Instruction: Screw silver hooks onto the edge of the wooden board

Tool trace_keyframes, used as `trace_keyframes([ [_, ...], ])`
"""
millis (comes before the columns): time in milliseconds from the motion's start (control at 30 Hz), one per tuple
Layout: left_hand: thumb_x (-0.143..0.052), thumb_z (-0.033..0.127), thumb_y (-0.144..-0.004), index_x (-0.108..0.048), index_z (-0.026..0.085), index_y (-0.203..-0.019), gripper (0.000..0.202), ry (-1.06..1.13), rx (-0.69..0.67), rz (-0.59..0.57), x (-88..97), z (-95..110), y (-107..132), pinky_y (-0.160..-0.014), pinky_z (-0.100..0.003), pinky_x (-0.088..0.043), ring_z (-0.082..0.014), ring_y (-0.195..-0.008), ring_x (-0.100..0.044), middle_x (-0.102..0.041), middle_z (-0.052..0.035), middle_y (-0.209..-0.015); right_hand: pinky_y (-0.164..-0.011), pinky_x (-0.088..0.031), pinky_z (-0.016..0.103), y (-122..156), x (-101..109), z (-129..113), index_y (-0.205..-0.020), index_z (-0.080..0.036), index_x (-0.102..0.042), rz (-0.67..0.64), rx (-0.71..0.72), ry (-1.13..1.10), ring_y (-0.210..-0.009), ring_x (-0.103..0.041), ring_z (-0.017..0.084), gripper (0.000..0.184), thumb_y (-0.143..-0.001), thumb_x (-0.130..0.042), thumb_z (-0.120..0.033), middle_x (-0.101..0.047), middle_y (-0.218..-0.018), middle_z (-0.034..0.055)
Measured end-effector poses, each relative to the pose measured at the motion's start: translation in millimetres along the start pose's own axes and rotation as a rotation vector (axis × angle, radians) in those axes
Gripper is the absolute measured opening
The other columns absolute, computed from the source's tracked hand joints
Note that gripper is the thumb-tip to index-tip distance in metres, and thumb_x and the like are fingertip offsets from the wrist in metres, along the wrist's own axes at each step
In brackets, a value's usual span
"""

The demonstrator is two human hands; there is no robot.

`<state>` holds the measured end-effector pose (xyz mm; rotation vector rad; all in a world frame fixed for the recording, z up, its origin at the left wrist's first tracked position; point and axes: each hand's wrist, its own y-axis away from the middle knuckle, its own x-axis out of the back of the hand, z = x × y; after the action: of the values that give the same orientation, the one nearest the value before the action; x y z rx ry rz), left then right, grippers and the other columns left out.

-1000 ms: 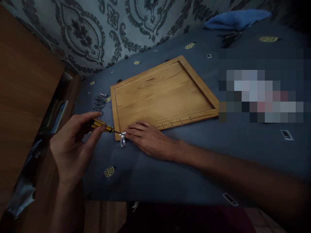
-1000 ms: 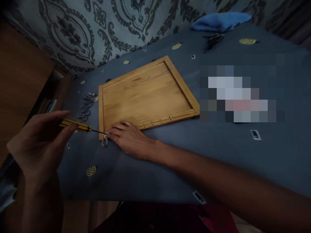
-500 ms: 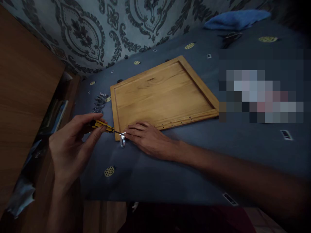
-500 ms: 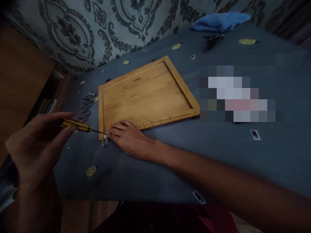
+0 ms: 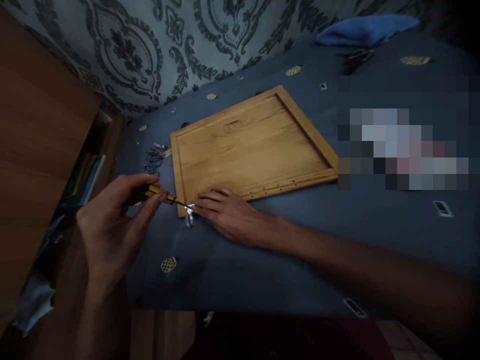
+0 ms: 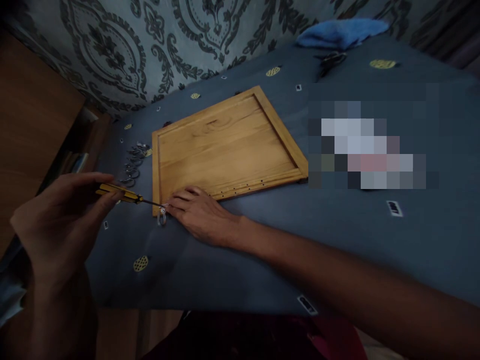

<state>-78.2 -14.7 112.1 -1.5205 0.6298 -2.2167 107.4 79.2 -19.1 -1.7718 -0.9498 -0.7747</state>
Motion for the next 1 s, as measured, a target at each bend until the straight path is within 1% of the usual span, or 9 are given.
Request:
trace_keyframes([
  [100,-0.076,0.026,-0.093,-0.077,0.034,-0.11,0.018,0.012,0.001,-0.032,0.7,0.0,-1.2,-0.073,-0.025,-0.06,-0.0142,-0.082,-0.075,-0.079,0.0057,-0.098,-0.112,-0.045,0.049,0.3,-0.4,-0.4,-0.139,-0.015,-0.064,-0.007,-0.011,0.007,-0.133,-0.059,0.027,0.036,-0.107,-0.049,-0.018,-0.071,-0.138,0.0114],
  [300,-0.077,0.025,-0.092,-0.078,0.032,-0.111,0.02,0.055,-0.028,-0.095,4.6,-5.1,-5.2,-0.075,-0.024,-0.058,-0.013,-0.083,-0.075,-0.08,0.0063,-0.1,-0.112,-0.045,0.049,0.4,-3.1,1.0,-0.139,-0.01,-0.064,0.021,0.011,0.007,-0.132,-0.059,0.029,0.037,-0.106,-0.05,-0.017,-0.071,-0.137,0.014],
  [400,-0.077,0.026,-0.092,-0.078,0.033,-0.11,0.019,0.061,-0.028,-0.11,5.5,-5.9,-6.5,-0.073,-0.025,-0.058,-0.0139,-0.083,-0.075,-0.08,0.0066,-0.098,-0.112,-0.045,0.049,0.4,-3.9,1.6,-0.139,-0.012,-0.064,0.022,0.008,0.007,-0.133,-0.059,0.028,0.037,-0.105,-0.05,-0.017,-0.071,-0.137,0.0132],
  [533,-0.077,0.025,-0.092,-0.078,0.034,-0.109,0.019,0.085,-0.015,-0.085,4.5,-2.7,-5.7,-0.072,-0.024,-0.059,-0.0141,-0.083,-0.075,-0.079,0.0061,-0.097,-0.112,-0.046,0.049,0.7,-2.8,1.2,-0.139,-0.013,-0.064,0.029,0.008,0.006,-0.132,-0.06,0.027,0.036,-0.106,-0.049,-0.017,-0.072,-0.136,0.0127],
  [667,-0.078,0.024,-0.091,-0.078,0.033,-0.107,0.019,0.036,0.002,-0.045,2.7,1.5,-3.3,-0.071,-0.021,-0.059,-0.0128,-0.082,-0.074,-0.079,0.0066,-0.096,-0.11,-0.046,0.048,0.7,-2.3,0.8,-0.138,-0.012,-0.064,0.03,0.012,0.022,-0.13,-0.06,0.027,0.036,-0.107,-0.046,-0.018,-0.072,-0.136,0.0126],
  [800,-0.079,0.025,-0.091,-0.077,0.032,-0.105,0.016,-0.018,0.002,-0.02,0.9,3.9,-2.4,-0.07,-0.021,-0.059,-0.0113,-0.078,-0.073,-0.079,0.007,-0.095,-0.11,-0.046,0.048,0.5,-3.5,1.4,-0.138,-0.012,-0.064,0.03,0.016,0.031,-0.131,-0.06,0.028,0.036,-0.105,-0.05,-0.016,-0.072,-0.137,0.0126],
  [933,-0.079,0.024,-0.09,-0.077,0.031,-0.103,0.015,-0.042,-0.003,-0.019,-0.3,5.1,-3.5,-0.068,-0.021,-0.059,-0.0113,-0.075,-0.073,-0.079,0.0069,-0.094,-0.11,-0.045,0.046,0.4,-4.0,1.5,-0.137,-0.008,-0.064,0.042,0.025,0.034,-0.13,-0.06,0.028,0.035,-0.104,-0.051,-0.015,-0.073,-0.134,0.0136],
  [1000,-0.08,0.024,-0.089,-0.078,0.03,-0.103,0.015,-0.048,-0.006,-0.008,-1.0,5.3,-4.2,-0.067,-0.02,-0.059,-0.011,-0.073,-0.073,-0.079,0.0071,-0.093,-0.111,-0.045,0.045,0.4,-3.8,1.3,-0.137,-0.009,-0.064,0.043,0.024,0.031,-0.129,-0.061,0.027,0.035,-0.104,-0.052,-0.014,-0.073,-0.134,0.0131],
])
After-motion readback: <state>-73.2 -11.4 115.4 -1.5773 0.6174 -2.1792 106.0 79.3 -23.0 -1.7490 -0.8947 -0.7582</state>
